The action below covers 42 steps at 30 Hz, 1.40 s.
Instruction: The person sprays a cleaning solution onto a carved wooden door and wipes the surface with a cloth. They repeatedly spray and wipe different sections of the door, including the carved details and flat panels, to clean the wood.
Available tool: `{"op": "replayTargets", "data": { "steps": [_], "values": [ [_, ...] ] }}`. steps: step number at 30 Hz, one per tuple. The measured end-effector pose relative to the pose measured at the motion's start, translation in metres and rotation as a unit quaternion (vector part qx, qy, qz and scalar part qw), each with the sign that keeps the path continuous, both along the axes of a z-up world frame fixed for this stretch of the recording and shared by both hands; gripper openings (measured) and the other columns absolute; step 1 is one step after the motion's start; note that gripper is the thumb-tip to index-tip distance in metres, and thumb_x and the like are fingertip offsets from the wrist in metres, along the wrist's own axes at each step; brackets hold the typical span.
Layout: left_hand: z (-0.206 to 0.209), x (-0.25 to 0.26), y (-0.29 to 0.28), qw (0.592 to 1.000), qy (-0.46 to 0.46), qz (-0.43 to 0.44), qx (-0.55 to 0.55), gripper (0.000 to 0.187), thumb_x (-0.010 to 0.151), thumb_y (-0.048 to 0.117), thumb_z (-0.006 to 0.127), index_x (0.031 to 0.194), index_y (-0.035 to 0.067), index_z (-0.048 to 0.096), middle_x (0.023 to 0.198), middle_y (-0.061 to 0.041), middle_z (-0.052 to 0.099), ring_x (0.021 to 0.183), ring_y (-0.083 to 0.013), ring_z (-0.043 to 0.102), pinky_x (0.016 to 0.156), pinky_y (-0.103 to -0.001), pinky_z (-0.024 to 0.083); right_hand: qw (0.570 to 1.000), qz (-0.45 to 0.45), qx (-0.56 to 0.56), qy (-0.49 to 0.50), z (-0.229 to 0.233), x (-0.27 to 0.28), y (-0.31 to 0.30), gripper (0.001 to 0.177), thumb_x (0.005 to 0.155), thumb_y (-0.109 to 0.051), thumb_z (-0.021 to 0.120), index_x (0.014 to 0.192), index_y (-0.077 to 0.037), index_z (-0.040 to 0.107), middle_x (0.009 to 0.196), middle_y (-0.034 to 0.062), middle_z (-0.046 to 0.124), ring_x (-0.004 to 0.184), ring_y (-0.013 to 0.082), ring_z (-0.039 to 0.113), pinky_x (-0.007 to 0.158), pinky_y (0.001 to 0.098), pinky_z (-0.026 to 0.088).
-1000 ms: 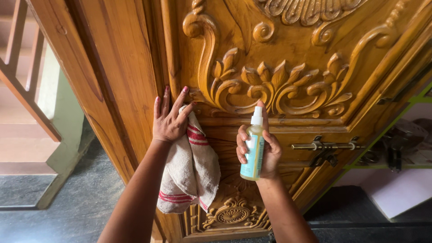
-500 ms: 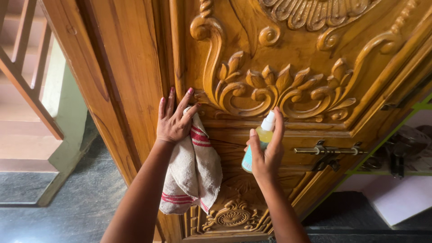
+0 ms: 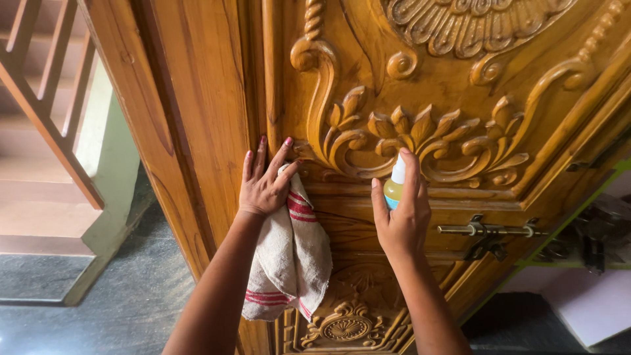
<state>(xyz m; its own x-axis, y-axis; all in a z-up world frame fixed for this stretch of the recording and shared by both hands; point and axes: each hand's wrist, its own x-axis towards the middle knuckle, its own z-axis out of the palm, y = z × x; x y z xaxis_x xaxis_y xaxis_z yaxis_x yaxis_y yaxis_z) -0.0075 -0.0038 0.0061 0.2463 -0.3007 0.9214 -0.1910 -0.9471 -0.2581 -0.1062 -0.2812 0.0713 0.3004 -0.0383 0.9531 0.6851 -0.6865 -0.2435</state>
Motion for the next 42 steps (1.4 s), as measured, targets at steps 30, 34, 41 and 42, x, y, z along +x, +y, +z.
{"op": "replayTargets", "data": {
  "steps": [30, 34, 41, 42],
  "values": [
    [-0.001, 0.001, 0.0, 1.0, -0.001, -0.007, -0.004, 0.035, 0.101, 0.026, 0.054, 0.136, 0.032, 0.058, 0.165, -0.001, 0.043, 0.15, -0.042, 0.042, 0.126, -0.052, 0.014, 0.999, -0.002, 0.013, -0.048, 0.004, 0.013, -0.008, 0.06, 0.094, -0.003, 0.07, 0.148, -0.003, 0.043, 0.138, 0.0247, 0.06, 0.123, 0.0407, 0.064, 0.103, 0.0442, 0.053],
    [-0.002, 0.001, 0.001, 1.0, 0.0, 0.003, 0.002, 0.038, 0.1, 0.024, 0.053, 0.137, 0.032, 0.058, 0.165, -0.001, 0.043, 0.151, -0.0423, 0.041, 0.126, -0.052, 0.014, 0.999, -0.009, 0.032, -0.021, 0.001, 0.018, -0.015, 0.058, 0.093, -0.004, 0.072, 0.146, -0.006, 0.047, 0.127, 0.0201, 0.066, 0.11, 0.0368, 0.07, 0.094, 0.0425, 0.055],
    [-0.001, 0.001, 0.001, 1.0, 0.002, -0.001, 0.003, 0.037, 0.101, 0.025, 0.053, 0.137, 0.031, 0.057, 0.166, -0.002, 0.042, 0.151, -0.0426, 0.04, 0.125, -0.053, 0.016, 0.995, 0.053, 0.079, 0.014, -0.005, 0.019, -0.021, 0.066, 0.092, -0.007, 0.066, 0.152, -0.011, 0.038, 0.117, 0.0156, 0.064, 0.089, 0.0249, 0.067, 0.076, 0.0359, 0.059],
    [-0.002, 0.001, 0.001, 1.0, 0.002, -0.003, 0.002, 0.037, 0.101, 0.025, 0.053, 0.137, 0.032, 0.057, 0.166, -0.002, 0.042, 0.151, -0.0424, 0.04, 0.125, -0.053, 0.017, 0.99, 0.084, 0.106, 0.045, -0.005, 0.02, -0.021, 0.069, 0.089, -0.008, 0.064, 0.152, -0.012, 0.036, 0.111, 0.0131, 0.063, 0.08, 0.0213, 0.065, 0.068, 0.0331, 0.06]
  ]
}}
